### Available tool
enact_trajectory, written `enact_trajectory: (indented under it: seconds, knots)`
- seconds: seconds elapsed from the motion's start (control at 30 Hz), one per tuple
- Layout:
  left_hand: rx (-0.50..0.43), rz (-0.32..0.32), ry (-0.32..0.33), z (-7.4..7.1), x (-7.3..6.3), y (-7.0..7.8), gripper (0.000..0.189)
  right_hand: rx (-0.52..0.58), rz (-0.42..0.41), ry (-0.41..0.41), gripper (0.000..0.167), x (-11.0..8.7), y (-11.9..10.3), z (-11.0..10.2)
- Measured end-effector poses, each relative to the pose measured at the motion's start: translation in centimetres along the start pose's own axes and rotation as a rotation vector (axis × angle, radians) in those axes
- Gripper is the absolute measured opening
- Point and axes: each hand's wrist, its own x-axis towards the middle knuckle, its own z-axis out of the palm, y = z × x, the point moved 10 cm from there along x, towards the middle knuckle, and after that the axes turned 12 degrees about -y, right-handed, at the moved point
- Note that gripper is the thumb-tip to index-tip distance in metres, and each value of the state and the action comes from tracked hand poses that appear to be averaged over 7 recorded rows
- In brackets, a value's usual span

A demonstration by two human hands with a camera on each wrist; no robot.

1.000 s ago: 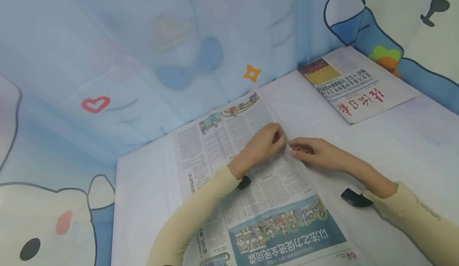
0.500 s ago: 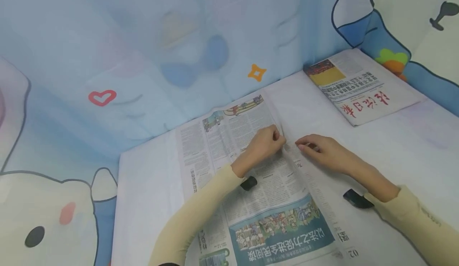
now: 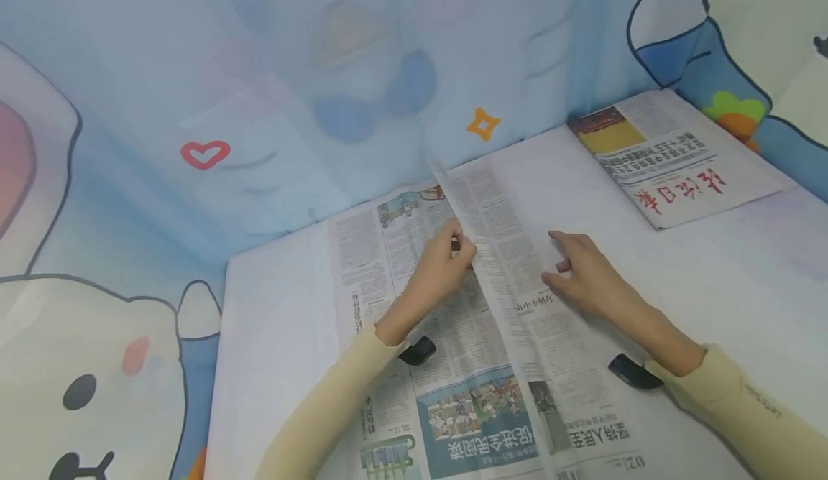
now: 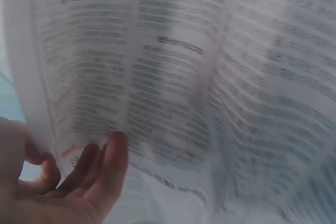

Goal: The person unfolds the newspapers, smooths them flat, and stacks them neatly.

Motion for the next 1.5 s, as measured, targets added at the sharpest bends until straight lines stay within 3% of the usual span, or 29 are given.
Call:
enact_trajectory:
  seconds: [0.23, 0.4, 0.53, 0.7, 0.77, 0.8, 0.83, 0.93, 1.0, 1.03, 1.1, 1.2, 1.3, 1.5]
  knots:
    - [-0.173, 0.010, 0.130, -4.8, -4.6, -1.9, 0.007, 0.069, -0.001, -0.009, 0.078, 1.0, 0.5, 0.0]
    - [-0.261, -0.048, 0.248, -9.2, -10.0, -4.2, 0.011, 0.118, 0.021, -0.062, 0.073, 1.6, 1.3, 0.0]
    - [-0.333, -0.174, 0.321, -12.1, -15.5, -7.4, 0.018, 0.175, 0.041, -0.133, 0.068, 1.7, 2.0, -0.1]
    - [-0.355, -0.405, 0.399, -14.7, -22.1, -12.0, 0.029, 0.229, 0.039, -0.190, 0.056, 1.9, 2.4, -0.3]
    - [-0.351, -0.505, 0.391, -15.2, -24.4, -13.7, 0.039, 0.246, 0.033, -0.200, 0.051, 1.9, 2.4, -0.4]
    - [-0.292, -0.559, 0.358, -15.4, -25.3, -14.2, 0.044, 0.250, 0.031, -0.205, 0.050, 2.0, 2.4, -0.5]
    - [-0.337, -0.581, 0.331, -15.3, -26.0, -14.8, 0.051, 0.255, 0.029, -0.211, 0.048, 2.0, 2.4, -0.5]
    - [-0.472, -0.603, 0.219, -14.3, -27.2, -15.7, 0.068, 0.260, 0.024, -0.219, 0.049, 2.1, 2.3, -0.5]
    - [-0.590, -0.565, 0.156, -13.5, -27.2, -15.6, 0.070, 0.262, 0.020, -0.222, 0.049, 2.3, 2.3, -0.5]
    - [-0.695, -0.541, 0.140, -13.0, -27.0, -15.6, 0.068, 0.264, 0.020, -0.222, 0.049, 2.2, 2.3, -0.5]
    - [-0.698, -0.506, 0.085, -12.4, -26.5, -15.1, 0.049, 0.265, 0.019, -0.218, 0.048, 2.2, 2.4, -0.6]
    - [-0.660, -0.486, 0.082, -12.4, -26.1, -14.8, 0.029, 0.259, 0.027, -0.218, 0.049, 2.2, 2.5, -0.7]
    - [-0.599, -0.515, 0.144, -13.1, -26.5, -15.0, 0.027, 0.250, 0.038, -0.221, 0.052, 2.3, 2.9, -0.7]
    - [-0.430, -0.626, 0.263, -15.4, -28.7, -16.4, 0.036, 0.220, 0.049, -0.237, 0.058, 2.2, 4.1, -1.5]
